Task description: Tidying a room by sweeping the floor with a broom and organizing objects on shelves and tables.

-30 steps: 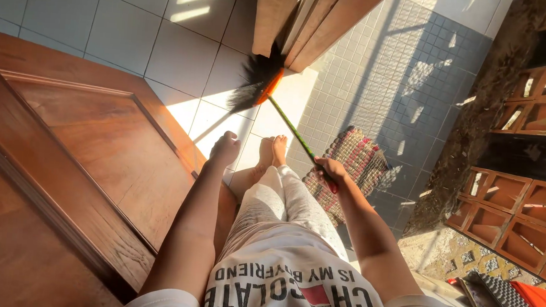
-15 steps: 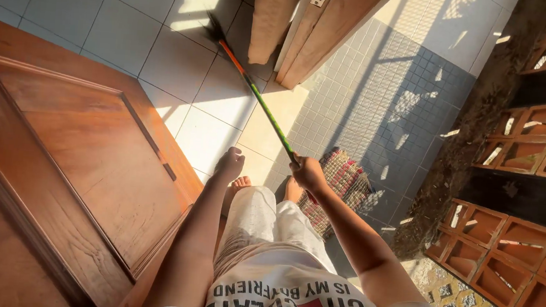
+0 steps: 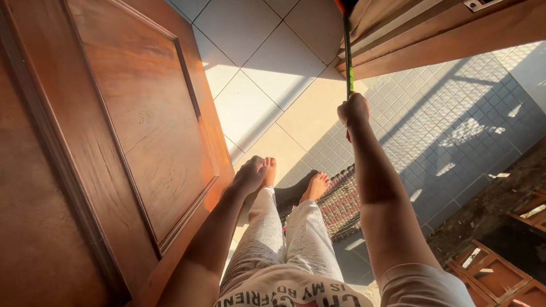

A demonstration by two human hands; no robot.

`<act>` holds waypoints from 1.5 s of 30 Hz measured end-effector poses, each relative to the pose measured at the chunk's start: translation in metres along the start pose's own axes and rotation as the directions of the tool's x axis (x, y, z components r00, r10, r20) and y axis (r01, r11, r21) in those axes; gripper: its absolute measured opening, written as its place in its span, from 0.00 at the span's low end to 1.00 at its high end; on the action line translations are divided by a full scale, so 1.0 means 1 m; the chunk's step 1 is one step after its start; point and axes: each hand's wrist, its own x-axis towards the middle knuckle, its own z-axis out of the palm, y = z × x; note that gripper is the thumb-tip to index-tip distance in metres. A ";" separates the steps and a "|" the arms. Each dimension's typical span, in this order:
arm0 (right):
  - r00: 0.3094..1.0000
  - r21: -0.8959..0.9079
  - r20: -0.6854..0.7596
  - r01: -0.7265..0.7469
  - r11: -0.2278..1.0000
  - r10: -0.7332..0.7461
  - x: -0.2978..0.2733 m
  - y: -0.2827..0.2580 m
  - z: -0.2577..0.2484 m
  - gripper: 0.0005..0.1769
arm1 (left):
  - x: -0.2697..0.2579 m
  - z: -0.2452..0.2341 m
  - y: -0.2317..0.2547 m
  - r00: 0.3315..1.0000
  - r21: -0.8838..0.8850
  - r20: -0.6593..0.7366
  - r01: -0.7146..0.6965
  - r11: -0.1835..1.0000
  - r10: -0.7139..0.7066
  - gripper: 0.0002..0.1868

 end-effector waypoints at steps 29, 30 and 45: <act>0.797 0.798 0.603 -0.600 0.064 -0.040 -0.226 0.377 0.098 0.16 | -0.014 0.156 0.004 0.994 0.300 -0.080 -0.053 0.952 0.080 0.28; 0.818 0.815 0.573 -0.575 0.073 0.047 -0.248 0.414 0.082 0.14 | -0.017 0.174 0.012 0.993 0.319 -0.060 -0.079 0.945 0.103 0.28; 0.875 0.884 0.447 -0.464 0.059 0.184 -0.403 0.567 0.065 0.26 | -0.067 0.329 0.130 0.959 0.368 0.159 -0.277 0.888 0.233 0.18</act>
